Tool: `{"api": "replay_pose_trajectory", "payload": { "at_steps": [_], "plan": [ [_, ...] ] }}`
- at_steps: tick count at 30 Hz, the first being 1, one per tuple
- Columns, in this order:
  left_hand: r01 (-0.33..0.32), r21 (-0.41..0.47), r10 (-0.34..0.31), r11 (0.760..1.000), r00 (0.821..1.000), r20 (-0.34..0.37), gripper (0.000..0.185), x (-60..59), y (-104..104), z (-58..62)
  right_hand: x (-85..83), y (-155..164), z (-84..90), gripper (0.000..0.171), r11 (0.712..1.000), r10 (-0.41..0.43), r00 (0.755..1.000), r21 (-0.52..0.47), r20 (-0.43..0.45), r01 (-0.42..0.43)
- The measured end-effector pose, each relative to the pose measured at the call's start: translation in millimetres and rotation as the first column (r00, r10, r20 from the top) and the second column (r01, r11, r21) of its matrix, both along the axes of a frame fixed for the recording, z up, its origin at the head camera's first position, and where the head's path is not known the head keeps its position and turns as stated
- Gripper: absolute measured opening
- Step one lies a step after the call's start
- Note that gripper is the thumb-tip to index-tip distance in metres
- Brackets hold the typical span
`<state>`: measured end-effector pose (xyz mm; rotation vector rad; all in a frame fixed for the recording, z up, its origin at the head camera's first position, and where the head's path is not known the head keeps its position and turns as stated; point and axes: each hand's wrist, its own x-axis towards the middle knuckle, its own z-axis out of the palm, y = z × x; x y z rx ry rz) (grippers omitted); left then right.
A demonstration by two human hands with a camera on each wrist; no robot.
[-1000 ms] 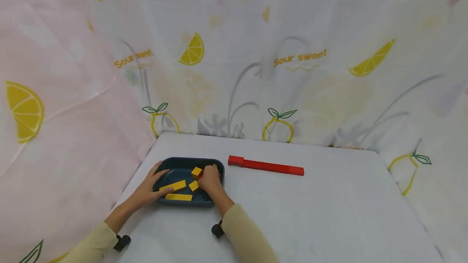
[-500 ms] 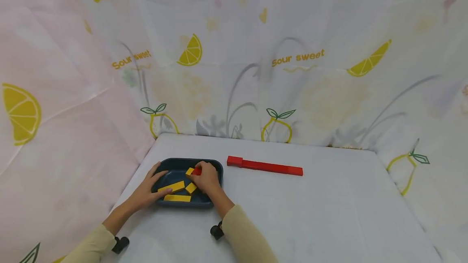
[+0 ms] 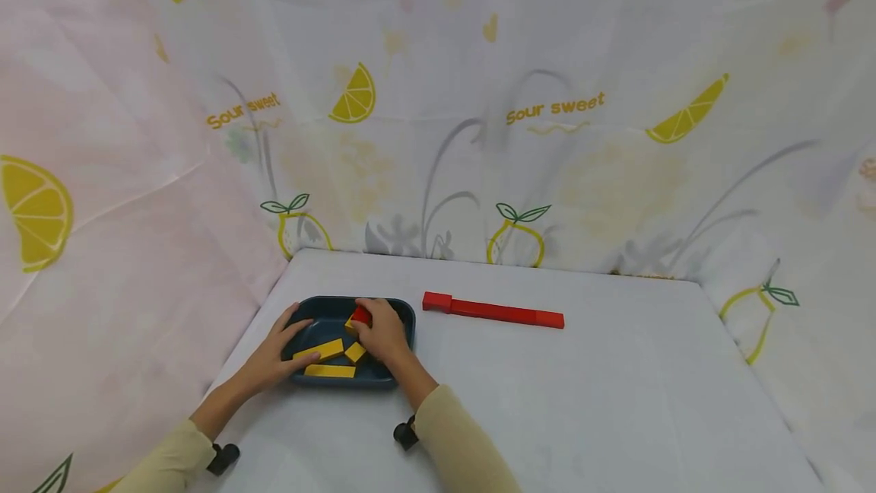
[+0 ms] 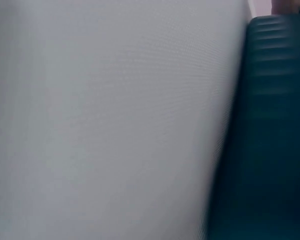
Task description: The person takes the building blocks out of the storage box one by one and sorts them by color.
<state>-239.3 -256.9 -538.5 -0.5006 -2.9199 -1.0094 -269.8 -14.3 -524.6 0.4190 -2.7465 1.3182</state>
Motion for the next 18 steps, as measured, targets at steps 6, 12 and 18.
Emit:
{"api": "replay_pose_trajectory", "payload": {
  "at_steps": [6, 12, 18],
  "plan": [
    [-0.003, -0.007, 0.003, 1.000, 1.000, -0.003, 0.077, -0.7, -0.9, -1.9, 1.2, -0.7, -0.4, 0.034, 0.997, 0.071, 0.997, -0.040, -0.002, -0.071],
    [-0.002, -0.006, 0.002, 1.000, 1.000, -0.005, 0.077, -1.8, 0.0, -1.1, 1.3, -0.2, 0.5, 0.022, 0.997, 0.066, 0.998, -0.038, 0.022, -0.065],
    [0.000, -0.004, 0.000, 1.000, 1.000, -0.010, 0.076, -1.7, -0.8, -1.4, 2.1, -0.8, 1.3, 0.019, 0.997, 0.074, 0.996, -0.039, 0.044, -0.072]
  ]
}}
